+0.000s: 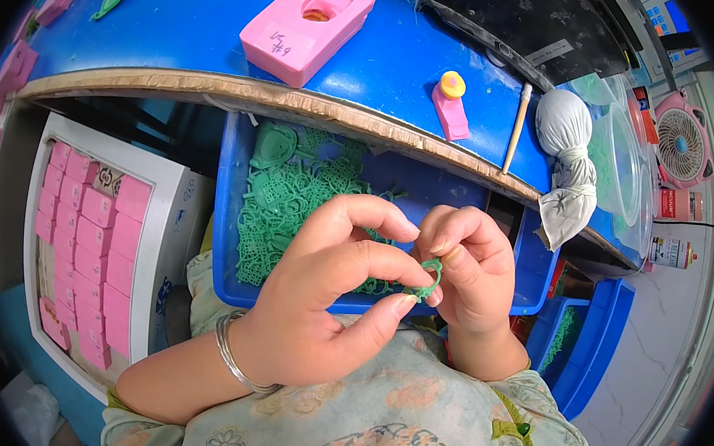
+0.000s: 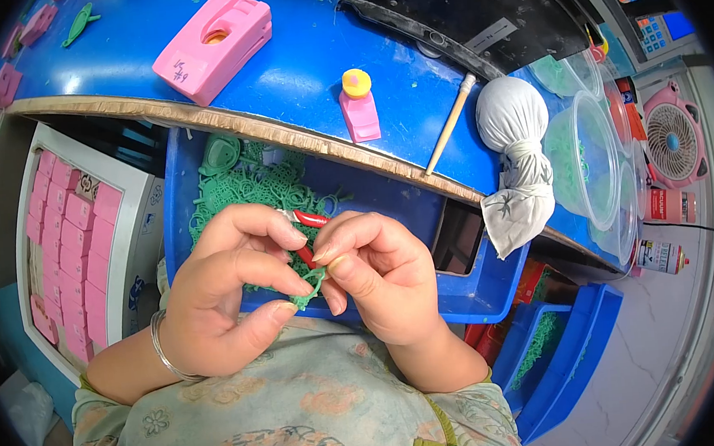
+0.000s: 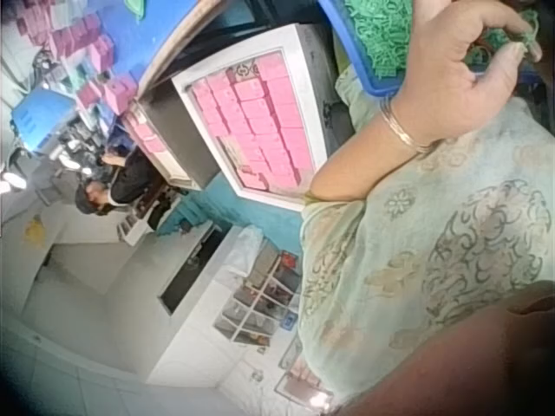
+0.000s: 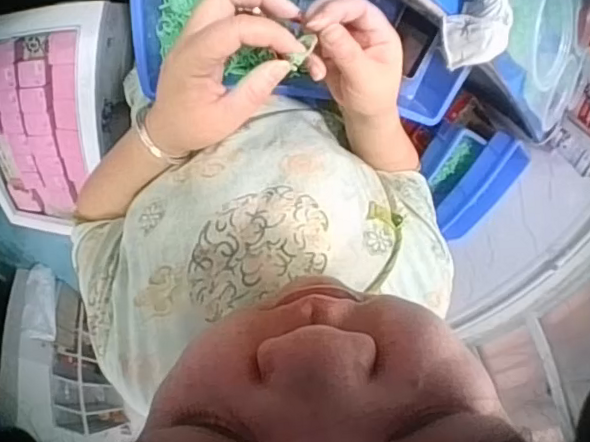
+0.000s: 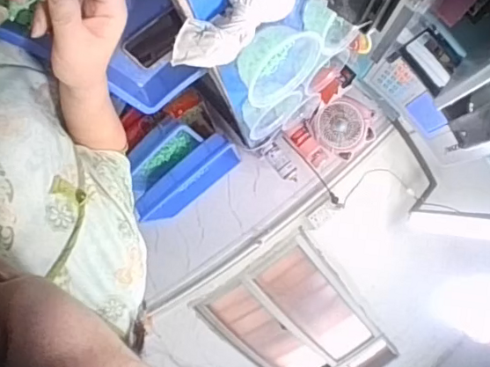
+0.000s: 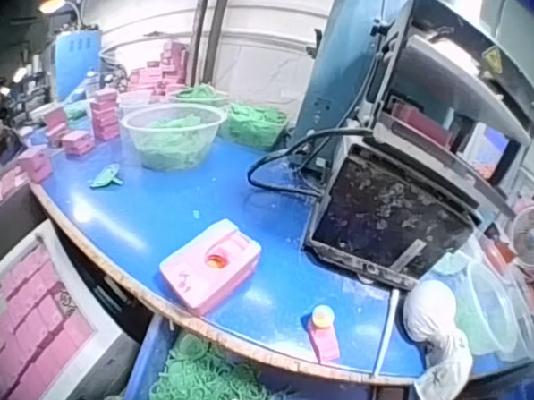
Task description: Cleaning excess wax from small jewelry components and placing them into rubber molds for casting preparation.
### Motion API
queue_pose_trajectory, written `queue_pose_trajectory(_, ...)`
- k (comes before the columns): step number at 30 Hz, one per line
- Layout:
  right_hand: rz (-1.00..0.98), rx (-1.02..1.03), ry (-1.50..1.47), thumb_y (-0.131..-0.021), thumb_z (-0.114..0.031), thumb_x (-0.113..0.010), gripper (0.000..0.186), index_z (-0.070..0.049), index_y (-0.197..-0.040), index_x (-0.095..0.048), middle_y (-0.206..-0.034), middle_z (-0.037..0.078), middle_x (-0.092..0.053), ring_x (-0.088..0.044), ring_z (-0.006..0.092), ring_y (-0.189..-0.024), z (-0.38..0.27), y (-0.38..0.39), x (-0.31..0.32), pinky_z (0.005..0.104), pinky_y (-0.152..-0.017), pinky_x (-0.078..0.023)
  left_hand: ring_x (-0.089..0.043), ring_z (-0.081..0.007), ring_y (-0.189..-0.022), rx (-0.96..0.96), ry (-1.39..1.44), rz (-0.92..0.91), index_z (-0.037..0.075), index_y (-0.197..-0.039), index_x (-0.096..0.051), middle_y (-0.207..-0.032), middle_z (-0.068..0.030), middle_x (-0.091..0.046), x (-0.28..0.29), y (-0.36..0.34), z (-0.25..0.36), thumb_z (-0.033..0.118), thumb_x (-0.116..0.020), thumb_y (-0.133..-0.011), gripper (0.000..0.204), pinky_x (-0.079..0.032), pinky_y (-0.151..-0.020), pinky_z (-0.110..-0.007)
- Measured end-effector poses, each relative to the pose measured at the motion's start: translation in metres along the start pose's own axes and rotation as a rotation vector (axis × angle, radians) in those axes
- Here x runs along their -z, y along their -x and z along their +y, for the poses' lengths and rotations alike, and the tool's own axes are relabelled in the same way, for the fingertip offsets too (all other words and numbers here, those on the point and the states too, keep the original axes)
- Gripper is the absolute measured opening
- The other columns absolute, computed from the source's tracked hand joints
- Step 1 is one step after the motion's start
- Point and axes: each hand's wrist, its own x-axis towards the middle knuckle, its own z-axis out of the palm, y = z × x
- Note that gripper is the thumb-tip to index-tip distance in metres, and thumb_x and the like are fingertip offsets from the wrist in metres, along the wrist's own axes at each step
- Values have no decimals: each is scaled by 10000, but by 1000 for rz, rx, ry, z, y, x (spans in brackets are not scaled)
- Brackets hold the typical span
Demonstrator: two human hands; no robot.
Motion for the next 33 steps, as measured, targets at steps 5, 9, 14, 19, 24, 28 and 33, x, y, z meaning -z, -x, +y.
queue_pose_trajectory(5, 4, 15, 26, -886, -40, -556, 71, 13, -934, -552, -885, 123, -547, -491, 107, -584, 0, 0, 1, 208, -512, -421, -467, -207, -1016, 9, 4, 4, 60, -937, -606, -1129, -127, -427, -1, -1, 0, 1, -598, -748, 198, -401, -867, -325)
queue_pose_trajectory(9, 9, 24, 44, -883, -33, -558, 64, 12, -929, -553, -887, 125, -548, -491, 108, -583, 0, 0, 1, 209, -517, -422, -464, -206, -1022, 22, 9, 1, 60, -935, -604, -1130, -126, -427, -1, 0, 1, 10, -594, -754, 188, -397, -873, -327)
queue_pose_trajectory(14, 7, 38, 73, -883, -28, -555, 61, 11, -930, -553, -888, 125, -548, -494, 108, -587, 0, 1, 0, 210, -522, -422, -459, -209, -1036, 21, 17, -7, 58, -933, -599, -1135, -126, -425, -1, 1, -1, 34, -593, -764, 170, -392, -887, -334)
queue_pose_trajectory(19, 28, 61, 124, -878, -20, -561, 62, 12, -931, -553, -891, 122, -549, -502, 109, -601, 0, 2, -1, 211, -530, -427, -457, -210, -1043, 28, 19, -6, 56, -916, -594, -1140, -126, -424, -1, 1, -1, 41, -594, -768, 148, -390, -891, -335)
queue_pose_trajectory(24, 31, 77, 161, -874, -7, -561, 64, 13, -934, -550, -896, 123, -549, -508, 109, -609, 0, 2, -1, 208, -534, -434, -455, -211, -1050, 34, -4, -13, 59, -903, -587, -1146, -125, -426, 0, 0, 0, 55, -601, -770, 134, -386, -897, -339)
queue_pose_trajectory(28, 32, 84, 175, -873, 3, -556, 64, 14, -936, -544, -905, 127, -549, -512, 108, -616, 0, 1, -2, 205, -536, -439, -456, -211, -1049, 24, -18, -11, 61, -898, -584, -1150, -127, -427, 0, -1, -1, 63, -601, -772, 128, -384, -897, -340)
queue_pose_trajectory(33, 11, 82, 206, -869, 10, -555, 79, 23, -946, -568, -924, 128, -552, -517, 107, -623, -1, 0, 0, 208, -546, -441, -455, -209, -1052, 32, -20, -20, 52, -897, -576, -1151, -129, -425, 1, -1, -1, 71, -598, -784, 117, -386, -902, -343)
